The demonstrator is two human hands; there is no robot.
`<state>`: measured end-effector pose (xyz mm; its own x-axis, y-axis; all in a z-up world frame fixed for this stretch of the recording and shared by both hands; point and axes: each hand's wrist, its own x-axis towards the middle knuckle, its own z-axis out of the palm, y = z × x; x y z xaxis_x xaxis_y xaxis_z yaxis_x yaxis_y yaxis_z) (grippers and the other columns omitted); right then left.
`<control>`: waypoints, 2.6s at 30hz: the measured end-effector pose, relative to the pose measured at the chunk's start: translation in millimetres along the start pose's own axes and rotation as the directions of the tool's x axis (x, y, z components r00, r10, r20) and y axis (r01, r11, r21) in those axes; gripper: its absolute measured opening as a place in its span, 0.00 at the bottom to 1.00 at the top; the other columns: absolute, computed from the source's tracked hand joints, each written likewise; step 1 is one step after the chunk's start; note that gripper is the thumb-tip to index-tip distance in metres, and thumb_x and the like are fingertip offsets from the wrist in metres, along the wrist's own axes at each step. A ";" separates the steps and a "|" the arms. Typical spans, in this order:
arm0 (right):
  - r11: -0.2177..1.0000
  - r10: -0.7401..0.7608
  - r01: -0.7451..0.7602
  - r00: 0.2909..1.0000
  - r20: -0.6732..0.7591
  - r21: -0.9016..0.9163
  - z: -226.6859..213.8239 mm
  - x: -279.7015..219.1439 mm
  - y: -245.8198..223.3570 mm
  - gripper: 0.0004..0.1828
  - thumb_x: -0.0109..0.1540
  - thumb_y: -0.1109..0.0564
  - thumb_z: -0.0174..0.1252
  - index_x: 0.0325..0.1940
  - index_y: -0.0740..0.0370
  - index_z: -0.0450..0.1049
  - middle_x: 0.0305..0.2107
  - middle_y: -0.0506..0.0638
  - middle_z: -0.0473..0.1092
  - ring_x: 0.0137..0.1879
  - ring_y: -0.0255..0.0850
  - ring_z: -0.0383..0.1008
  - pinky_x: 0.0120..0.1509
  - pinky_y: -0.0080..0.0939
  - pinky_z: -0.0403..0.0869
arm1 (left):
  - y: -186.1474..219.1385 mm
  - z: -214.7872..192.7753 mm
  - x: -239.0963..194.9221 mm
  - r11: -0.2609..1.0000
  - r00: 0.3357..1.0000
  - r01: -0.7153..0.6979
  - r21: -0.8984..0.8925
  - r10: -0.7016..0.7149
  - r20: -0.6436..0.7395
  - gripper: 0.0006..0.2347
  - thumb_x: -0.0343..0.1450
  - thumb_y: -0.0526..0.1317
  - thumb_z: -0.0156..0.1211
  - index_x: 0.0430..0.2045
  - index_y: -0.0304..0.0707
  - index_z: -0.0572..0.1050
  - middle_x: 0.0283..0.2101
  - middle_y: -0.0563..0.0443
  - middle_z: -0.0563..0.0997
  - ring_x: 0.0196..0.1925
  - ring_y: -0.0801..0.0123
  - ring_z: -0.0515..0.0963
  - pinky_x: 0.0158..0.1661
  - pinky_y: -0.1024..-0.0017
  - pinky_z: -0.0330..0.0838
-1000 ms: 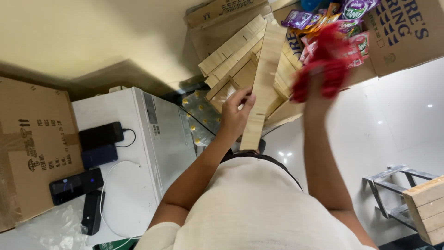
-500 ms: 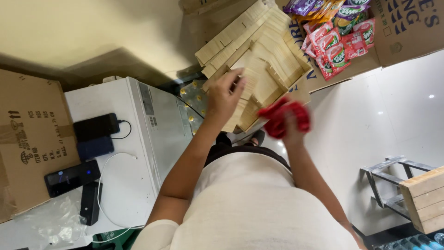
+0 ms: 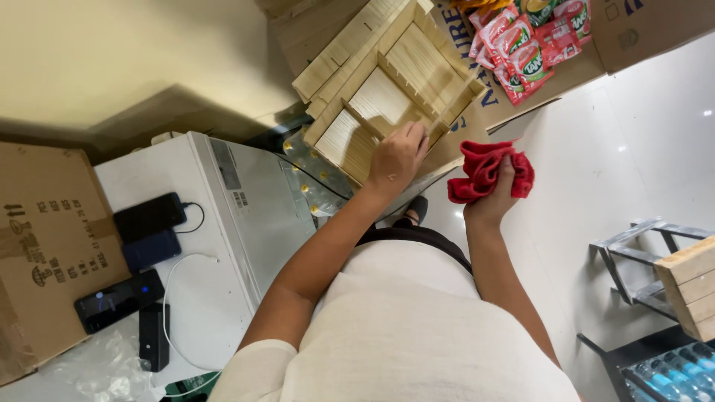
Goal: Cleaning and reassembling a wooden display stand for snacks in a grocery store storage area.
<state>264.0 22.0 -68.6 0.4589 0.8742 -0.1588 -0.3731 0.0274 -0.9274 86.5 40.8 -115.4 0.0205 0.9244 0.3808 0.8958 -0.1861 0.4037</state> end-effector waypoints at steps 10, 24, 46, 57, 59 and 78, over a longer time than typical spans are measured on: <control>0.999 0.038 -0.038 0.999 -0.006 0.003 11.7 -5.7 -26.3 0.10 0.66 0.49 0.62 0.39 0.49 0.67 0.35 0.41 0.68 0.46 0.34 0.72 0.56 0.40 0.77 | 9.9 -0.7 3.6 1.000 0.999 0.019 -0.021 -0.018 0.043 0.04 0.72 0.42 0.56 0.30 0.47 0.68 0.26 0.56 0.70 0.29 0.63 0.82 0.32 0.69 0.78; 0.991 0.113 -0.108 0.992 0.062 -0.075 15.4 1.1 -5.1 0.11 0.65 0.45 0.62 0.39 0.47 0.67 0.36 0.40 0.69 0.47 0.34 0.72 0.59 0.41 0.74 | 0.9 39.1 -12.2 0.966 0.993 -0.060 0.250 0.084 -0.087 0.06 0.69 0.40 0.59 0.27 0.47 0.67 0.25 0.62 0.66 0.27 0.73 0.77 0.28 0.80 0.75; 0.990 0.063 -0.051 0.995 0.084 -0.134 44.7 -15.9 -5.5 0.11 0.66 0.49 0.62 0.38 0.48 0.66 0.35 0.40 0.67 0.47 0.34 0.70 0.60 0.39 0.73 | -5.0 -6.4 -14.6 0.969 0.999 0.013 0.245 -0.001 -0.053 0.22 0.62 0.51 0.73 0.43 0.43 0.72 0.36 0.56 0.71 0.37 0.66 0.79 0.30 0.71 0.78; 0.991 -0.068 0.109 0.918 0.390 -0.082 191.0 -63.8 -40.6 0.11 0.68 0.55 0.59 0.52 0.58 0.68 0.38 0.47 0.70 0.47 0.34 0.69 0.60 0.41 0.75 | -117.7 -162.4 6.0 0.877 0.889 0.267 -0.400 -0.384 -0.249 0.04 0.74 0.38 0.58 0.39 0.44 0.75 0.33 0.50 0.74 0.36 0.53 0.80 0.35 0.65 0.78; 0.986 -0.085 0.132 0.925 0.371 -0.103 225.1 -75.3 -47.1 0.10 0.68 0.55 0.61 0.49 0.57 0.68 0.39 0.46 0.69 0.47 0.34 0.68 0.60 0.39 0.73 | -153.5 -159.7 4.2 0.857 0.883 0.395 -0.331 -0.454 -0.120 0.05 0.72 0.39 0.61 0.38 0.45 0.75 0.33 0.47 0.76 0.38 0.49 0.81 0.39 0.58 0.77; 0.915 -0.188 0.308 0.897 0.400 -0.261 255.6 -61.7 26.5 0.12 0.68 0.60 0.52 0.55 0.64 0.67 0.46 0.52 0.70 0.45 0.38 0.70 0.54 0.35 0.71 | -218.4 -26.2 60.4 0.963 0.938 0.271 0.000 -0.264 0.226 0.22 0.59 0.40 0.73 0.41 0.39 0.68 0.47 0.43 0.71 0.47 0.47 0.76 0.44 0.56 0.75</control>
<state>19.7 92.6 3.2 0.1590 0.9730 0.1673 0.0109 0.1677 -0.9858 -119.6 128.5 -158.8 -0.1170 0.9912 0.0622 0.8678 0.0716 0.4918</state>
